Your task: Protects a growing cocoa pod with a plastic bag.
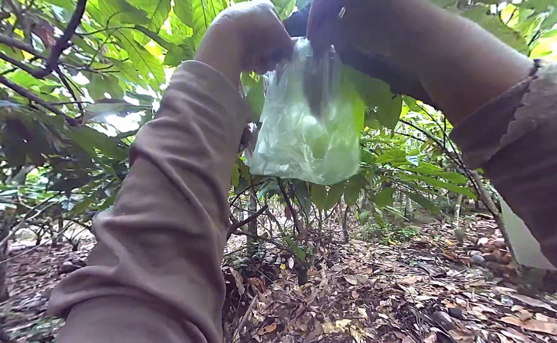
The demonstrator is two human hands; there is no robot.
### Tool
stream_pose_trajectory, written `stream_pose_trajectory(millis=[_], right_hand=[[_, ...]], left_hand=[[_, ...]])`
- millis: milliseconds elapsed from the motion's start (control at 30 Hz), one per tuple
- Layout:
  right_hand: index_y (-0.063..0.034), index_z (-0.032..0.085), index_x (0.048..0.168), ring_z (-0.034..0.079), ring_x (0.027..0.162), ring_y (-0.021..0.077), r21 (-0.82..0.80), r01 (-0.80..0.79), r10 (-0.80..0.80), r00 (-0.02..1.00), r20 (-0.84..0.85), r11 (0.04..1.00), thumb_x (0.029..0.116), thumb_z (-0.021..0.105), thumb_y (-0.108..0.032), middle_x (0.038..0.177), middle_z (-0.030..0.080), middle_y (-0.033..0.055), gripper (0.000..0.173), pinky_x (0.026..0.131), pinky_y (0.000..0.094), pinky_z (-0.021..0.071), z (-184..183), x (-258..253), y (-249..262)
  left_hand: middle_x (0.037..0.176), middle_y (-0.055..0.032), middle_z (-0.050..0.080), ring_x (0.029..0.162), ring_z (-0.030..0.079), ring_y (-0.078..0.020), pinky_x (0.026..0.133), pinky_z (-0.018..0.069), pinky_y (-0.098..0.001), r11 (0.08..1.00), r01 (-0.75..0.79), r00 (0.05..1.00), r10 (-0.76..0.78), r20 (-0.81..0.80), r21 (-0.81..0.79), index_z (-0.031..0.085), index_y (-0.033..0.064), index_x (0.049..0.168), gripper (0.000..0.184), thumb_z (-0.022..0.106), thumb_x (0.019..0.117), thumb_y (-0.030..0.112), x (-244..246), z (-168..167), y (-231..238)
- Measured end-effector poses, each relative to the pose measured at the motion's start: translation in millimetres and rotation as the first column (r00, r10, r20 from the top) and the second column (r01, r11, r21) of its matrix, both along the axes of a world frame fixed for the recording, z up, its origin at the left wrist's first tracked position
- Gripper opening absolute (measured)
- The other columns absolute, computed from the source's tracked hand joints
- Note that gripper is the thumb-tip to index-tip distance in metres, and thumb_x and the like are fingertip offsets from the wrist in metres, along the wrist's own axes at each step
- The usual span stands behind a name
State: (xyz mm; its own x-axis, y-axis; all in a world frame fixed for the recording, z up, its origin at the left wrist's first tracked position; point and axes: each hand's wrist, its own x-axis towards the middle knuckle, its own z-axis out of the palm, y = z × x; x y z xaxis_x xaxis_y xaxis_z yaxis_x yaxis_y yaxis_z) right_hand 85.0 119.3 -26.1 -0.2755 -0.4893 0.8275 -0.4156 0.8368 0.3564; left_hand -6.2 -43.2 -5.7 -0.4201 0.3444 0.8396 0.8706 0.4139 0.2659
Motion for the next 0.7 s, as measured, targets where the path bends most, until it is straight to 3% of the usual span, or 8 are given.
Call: stream_pose_trajectory(millis=[100, 133, 167, 200, 267, 333, 500, 700], right_hand=[[-0.0004, 0.068, 0.099, 0.059, 0.085, 0.0172, 0.091, 0.148, -0.145, 0.989, -0.040, 0.985, 0.0961, 0.063, -0.006, 0.092, 0.064, 0.0101, 0.008, 0.080, 0.0385, 0.0494, 5.4, -3.5, -4.9], [-0.0013, 0.069, 0.096, 0.059, 0.080, 0.0144, 0.266, 0.049, -0.033, 0.997, -0.065, 0.963, 0.0956, 0.064, -0.007, 0.089, 0.063, 0.0083, 0.008, 0.075, 0.0343, 0.0497, 23.8, -17.6, 11.0], [-0.0036, 0.069, 0.097, 0.059, 0.077, 0.0087, 0.494, -0.115, 0.170, 0.983, -0.068, 0.862, 0.0960, 0.062, -0.011, 0.086, 0.063, 0.0050, 0.010, 0.070, 0.0265, 0.0508, 53.3, -43.2, 31.6], [-0.0052, 0.069, 0.098, 0.059, 0.076, 0.0052, 0.578, -0.204, 0.289, 0.956, -0.056, 0.790, 0.0974, 0.061, -0.014, 0.086, 0.062, 0.0029, 0.012, 0.067, 0.0216, 0.0513, 66.5, -58.8, 38.5], [-0.0048, 0.072, 0.103, 0.061, 0.081, 0.0081, 0.322, -0.071, 0.103, 0.991, -0.084, 0.944, 0.0996, 0.064, -0.016, 0.091, 0.067, 0.0050, 0.014, 0.075, 0.0280, 0.0518, 27.6, -29.0, 19.6], [-0.0055, 0.072, 0.102, 0.061, 0.082, 0.0048, 0.098, -0.005, 0.009, 0.999, -0.046, 0.995, 0.0995, 0.066, -0.018, 0.092, 0.066, 0.0020, 0.014, 0.078, 0.0257, 0.0526, -0.6, -6.0, -0.7], [-0.0020, 0.068, 0.095, 0.065, 0.068, 0.0050, -0.148, -0.243, 0.241, 0.970, -0.033, 0.959, 0.0975, 0.064, -0.007, 0.079, 0.066, 0.0013, 0.007, 0.066, 0.0234, 0.0585, 11.8, -12.5, 10.7], [-0.0038, 0.069, 0.091, 0.063, 0.061, 0.0050, -0.306, -0.265, 0.274, 0.962, -0.015, 0.914, 0.0959, 0.065, -0.005, 0.076, 0.066, 0.0003, 0.007, 0.060, 0.0206, 0.0562, 24.6, -18.7, 10.7]], left_hand=[[0.060, 0.0057, 0.047, 0.041, 0.040, 0.0000, 0.039, 0.0350, -0.0122, 0.890, 0.402, 0.862, -0.447, 0.239, 0.215, 0.058, 0.0112, 0.090, 0.020, 0.049, 0.1066, 0.019, 1.9, 0.2, -2.3], [0.058, 0.0055, 0.046, 0.040, 0.038, 0.0006, 0.038, 0.0340, -0.0113, 0.786, 0.539, 0.738, -0.614, 0.280, 0.304, 0.055, 0.0105, 0.089, 0.021, 0.047, 0.1070, 0.016, 1.9, 0.1, -1.4], [0.057, 0.0042, 0.045, 0.039, 0.038, 0.0004, 0.037, 0.0335, -0.0107, 0.675, 0.632, 0.611, -0.737, 0.291, 0.382, 0.054, 0.0085, 0.089, 0.020, 0.045, 0.1068, 0.013, 1.8, 0.0, 1.5], [0.057, 0.0032, 0.044, 0.039, 0.037, 0.0000, 0.037, 0.0330, -0.0106, 0.598, 0.673, 0.526, -0.801, 0.286, 0.436, 0.054, 0.0067, 0.089, 0.020, 0.043, 0.1062, 0.010, 1.1, 0.0, 5.5], [0.058, 0.0029, 0.044, 0.040, 0.037, -0.0007, 0.038, 0.0328, -0.0116, 0.585, 0.657, 0.523, -0.808, 0.271, 0.475, 0.052, 0.0094, 0.085, 0.022, 0.043, 0.1048, 0.010, 1.4, -1.1, 13.9], [0.057, 0.0028, 0.044, 0.040, 0.037, -0.0013, 0.038, 0.0327, -0.0125, 0.585, 0.645, 0.541, -0.804, 0.247, 0.491, 0.051, 0.0109, 0.081, 0.024, 0.045, 0.1043, 0.011, 0.4, -2.5, 20.1], [0.059, 0.0052, 0.045, 0.042, 0.037, 0.0008, 0.039, 0.0343, -0.0113, 0.504, 0.803, 0.452, -0.863, 0.225, 0.319, 0.051, 0.0123, 0.086, 0.027, 0.037, 0.1090, 0.012, -22.9, -3.3, 21.1], [0.061, 0.0033, 0.049, 0.044, 0.041, -0.0001, 0.040, 0.0360, -0.0114, 0.368, 0.906, 0.348, -0.929, 0.128, 0.210, 0.057, 0.0080, 0.094, 0.023, 0.041, 0.1099, 0.012, -35.4, -6.0, 25.9]])
